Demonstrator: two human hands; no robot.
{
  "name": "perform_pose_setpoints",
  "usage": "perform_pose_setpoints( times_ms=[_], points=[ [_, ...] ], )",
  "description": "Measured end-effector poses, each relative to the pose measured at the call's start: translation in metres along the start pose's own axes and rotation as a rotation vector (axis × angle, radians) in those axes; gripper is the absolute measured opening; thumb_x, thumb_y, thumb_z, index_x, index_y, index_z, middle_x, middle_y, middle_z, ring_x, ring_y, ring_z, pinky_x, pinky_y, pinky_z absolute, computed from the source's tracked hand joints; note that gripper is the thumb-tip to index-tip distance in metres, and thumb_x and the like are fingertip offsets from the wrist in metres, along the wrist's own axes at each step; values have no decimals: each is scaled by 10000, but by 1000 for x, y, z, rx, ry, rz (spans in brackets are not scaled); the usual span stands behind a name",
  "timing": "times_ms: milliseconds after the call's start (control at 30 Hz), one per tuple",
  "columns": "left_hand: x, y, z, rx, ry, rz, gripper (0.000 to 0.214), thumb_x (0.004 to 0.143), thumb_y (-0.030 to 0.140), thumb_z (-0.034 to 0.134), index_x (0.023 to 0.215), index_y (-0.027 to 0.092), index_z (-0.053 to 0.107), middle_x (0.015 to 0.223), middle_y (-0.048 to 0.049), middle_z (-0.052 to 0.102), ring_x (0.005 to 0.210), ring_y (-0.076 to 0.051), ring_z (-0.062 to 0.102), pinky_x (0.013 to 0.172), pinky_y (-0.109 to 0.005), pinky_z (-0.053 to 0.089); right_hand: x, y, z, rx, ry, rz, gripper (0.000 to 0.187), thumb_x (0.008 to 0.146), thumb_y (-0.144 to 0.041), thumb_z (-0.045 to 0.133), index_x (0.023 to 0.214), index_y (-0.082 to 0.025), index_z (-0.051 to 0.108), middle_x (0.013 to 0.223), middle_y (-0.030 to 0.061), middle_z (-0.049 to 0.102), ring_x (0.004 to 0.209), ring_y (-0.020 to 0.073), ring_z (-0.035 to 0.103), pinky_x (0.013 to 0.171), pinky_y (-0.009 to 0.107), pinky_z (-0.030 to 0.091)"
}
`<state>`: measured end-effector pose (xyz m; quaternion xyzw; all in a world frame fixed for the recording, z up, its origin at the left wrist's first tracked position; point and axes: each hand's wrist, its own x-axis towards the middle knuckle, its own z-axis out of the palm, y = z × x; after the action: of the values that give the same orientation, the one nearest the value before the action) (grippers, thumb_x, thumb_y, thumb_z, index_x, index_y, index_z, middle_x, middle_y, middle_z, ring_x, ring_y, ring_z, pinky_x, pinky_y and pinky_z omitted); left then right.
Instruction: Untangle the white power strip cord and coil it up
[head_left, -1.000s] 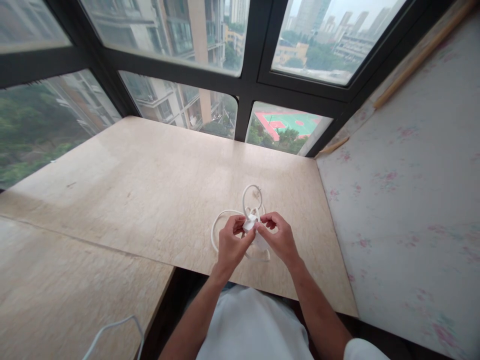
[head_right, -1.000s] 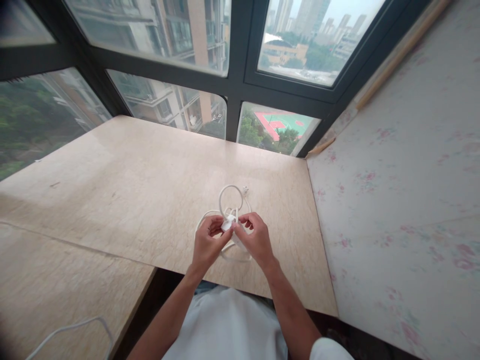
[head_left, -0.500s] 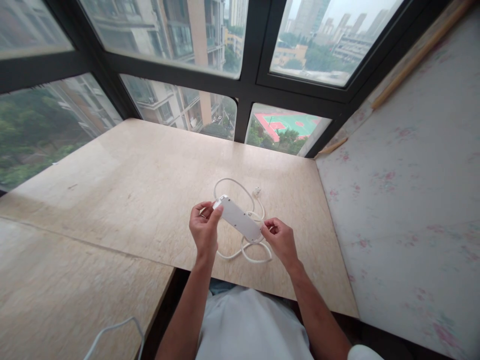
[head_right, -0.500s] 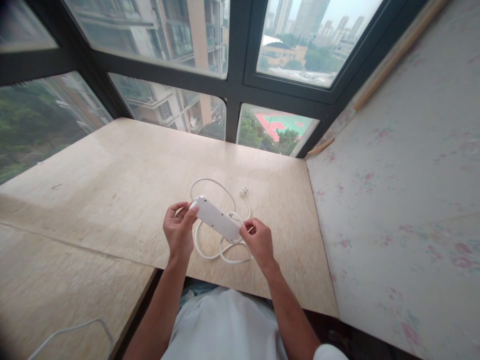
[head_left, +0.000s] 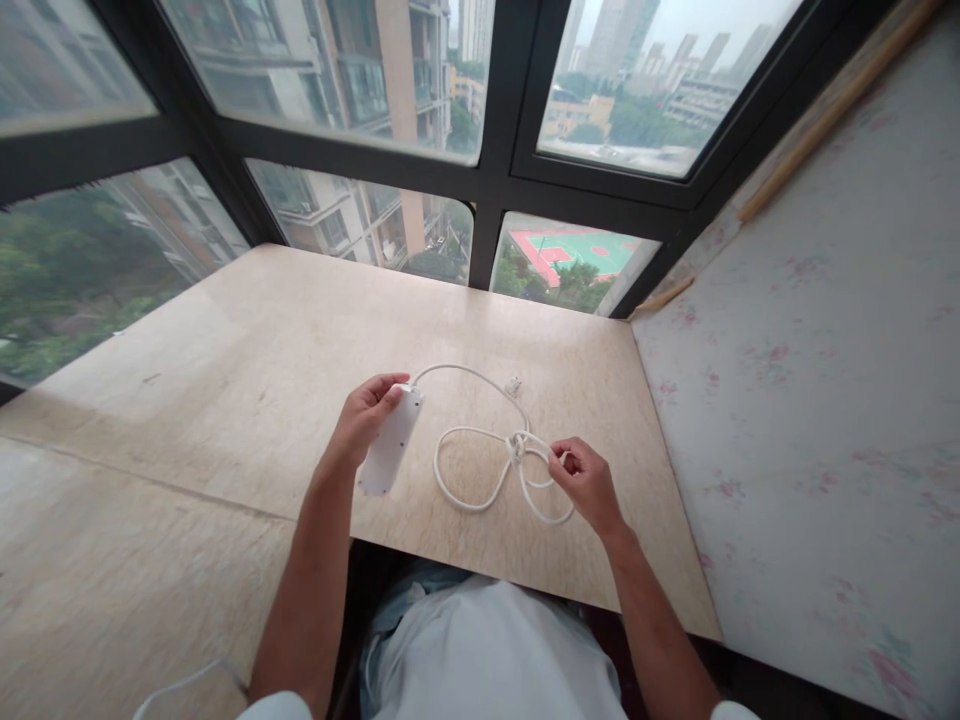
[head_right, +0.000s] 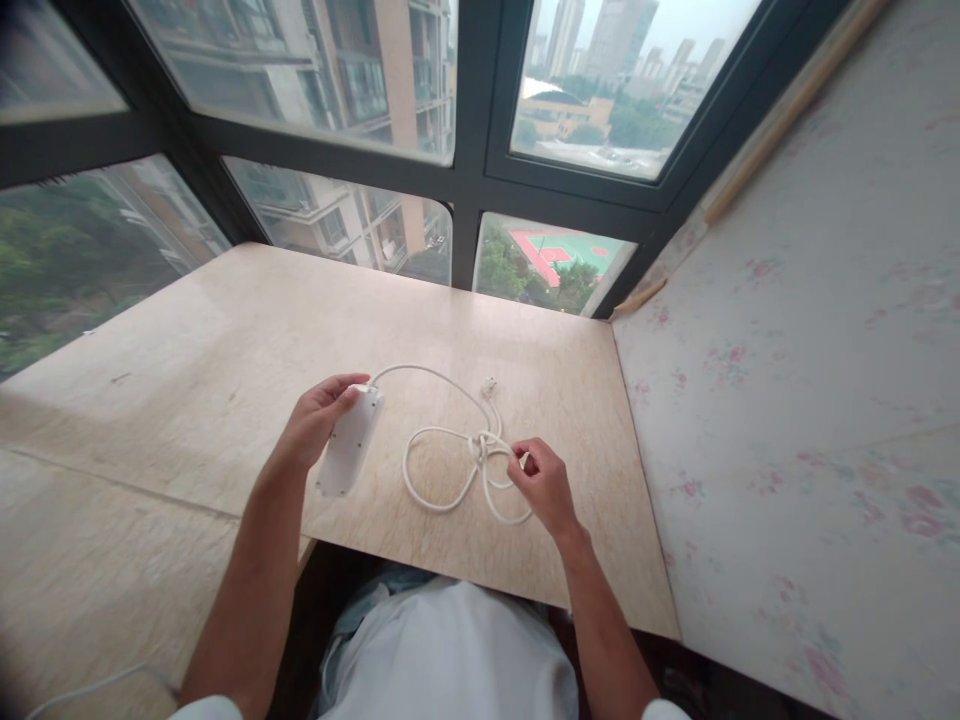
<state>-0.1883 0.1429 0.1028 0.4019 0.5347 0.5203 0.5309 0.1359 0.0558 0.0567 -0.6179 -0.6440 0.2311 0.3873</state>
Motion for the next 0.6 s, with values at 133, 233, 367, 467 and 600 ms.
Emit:
perform_pose_setpoints(
  times_ms=[133, 233, 367, 467, 600],
  points=[
    [17, -7, -10, 429, 55, 325, 210, 730, 241, 637, 912, 184, 724, 862, -74, 671, 786, -183, 584, 706, -262, 445, -1, 3, -10, 48, -113, -64, 165, 870, -333, 544, 862, -186, 617, 785, 26, 593, 548, 107, 438, 532, 245, 382],
    [31, -21, -13, 679, -13, 508, 253, 740, 138, 576, 930, 215, 722, 953, -79, 667, 853, -201, 587, 810, -306, 437, -1, 3, -12, 61, -200, -101, 180, 886, -345, 540, 882, -186, 623, 827, 39, 604, 555, 108, 443, 541, 253, 385],
    [46, -44, -14, 937, -106, 608, 312, 816, 149, 484, 1034, 219, 695, 1028, -102, 649, 865, -210, 593, 788, -322, 446, -3, 4, -10, 57, -292, -121, 201, 901, -357, 532, 888, -182, 630, 810, 39, 600, 583, 115, 462, 582, 261, 402],
    [53, -56, -12, 1074, -149, 661, 335, 849, 155, 448, 1095, 204, 669, 1063, -112, 640, 920, -217, 591, 815, -331, 446, -6, 7, -9, 66, -360, -116, 216, 909, -367, 530, 899, -179, 636, 828, 40, 605, 604, 112, 472, 595, 254, 405],
    [57, -66, -9, 1224, -199, 653, 372, 862, 112, 413, 1141, 185, 647, 1117, -115, 629, 966, -222, 580, 831, -338, 434, -10, 14, -6, 72, -420, -93, 221, 912, -366, 530, 895, -173, 637, 826, 39, 608, 631, 110, 486, 598, 240, 399]
  ],
)
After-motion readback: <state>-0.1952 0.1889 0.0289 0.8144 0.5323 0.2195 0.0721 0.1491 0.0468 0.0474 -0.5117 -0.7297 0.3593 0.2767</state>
